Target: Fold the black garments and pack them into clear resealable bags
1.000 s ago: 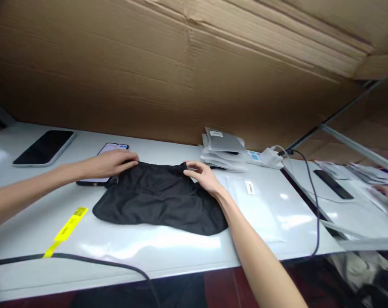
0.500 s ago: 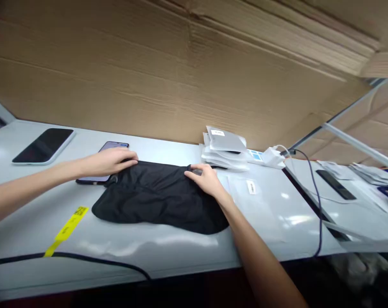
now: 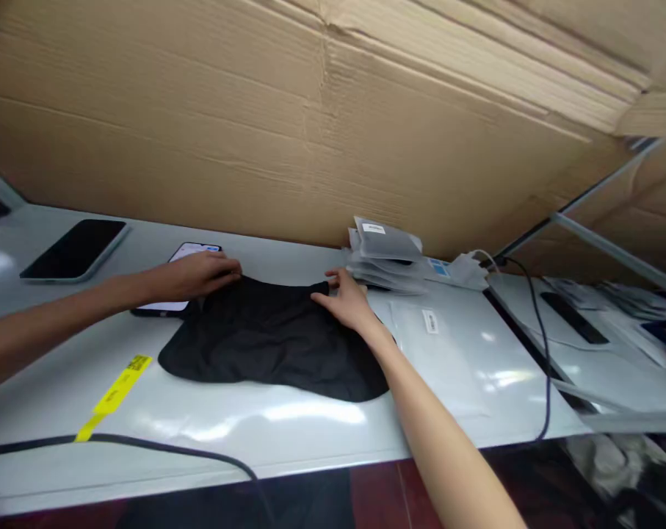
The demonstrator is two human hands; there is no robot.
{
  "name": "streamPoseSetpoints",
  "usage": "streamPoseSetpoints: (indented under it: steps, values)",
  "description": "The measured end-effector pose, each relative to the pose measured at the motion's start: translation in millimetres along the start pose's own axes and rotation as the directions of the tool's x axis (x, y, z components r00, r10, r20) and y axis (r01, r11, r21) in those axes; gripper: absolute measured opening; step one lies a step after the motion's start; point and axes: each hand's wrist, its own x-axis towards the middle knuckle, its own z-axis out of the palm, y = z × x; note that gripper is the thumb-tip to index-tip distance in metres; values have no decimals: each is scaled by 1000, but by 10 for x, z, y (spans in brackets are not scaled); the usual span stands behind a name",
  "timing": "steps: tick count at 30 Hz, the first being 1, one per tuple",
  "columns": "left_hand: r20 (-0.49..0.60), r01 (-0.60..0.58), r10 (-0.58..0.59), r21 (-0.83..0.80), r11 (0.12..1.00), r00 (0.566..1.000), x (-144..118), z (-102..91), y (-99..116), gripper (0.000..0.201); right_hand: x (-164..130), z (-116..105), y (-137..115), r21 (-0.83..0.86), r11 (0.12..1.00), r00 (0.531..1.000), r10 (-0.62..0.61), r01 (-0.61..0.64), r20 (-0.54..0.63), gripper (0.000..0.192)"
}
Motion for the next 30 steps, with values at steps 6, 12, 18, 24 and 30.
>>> streamPoseSetpoints:
  steps: [6,12,18,24,30]
  values:
    - [-83,-32,37,61,998,996,-144,-130,102,35,-16,-87,-73,3,991,991,-135,135,13,10]
    - [-61,-240,244,71,968,968,-548,-228,322,30,-454,-290,-145,-64,948,948,-307,313,84,16]
    - [10,-266,266,20,964,964,-772,-217,451,29,-821,-384,-89,-95,914,902,-367,395,226,29]
    - [-255,-214,193,-59,975,947,-662,-304,741,38,-911,-757,125,-203,969,989,-122,138,87,27]
    - [-115,-310,299,-88,947,947,-405,37,1223,56,-836,-798,429,-205,977,998,54,-50,11,36]
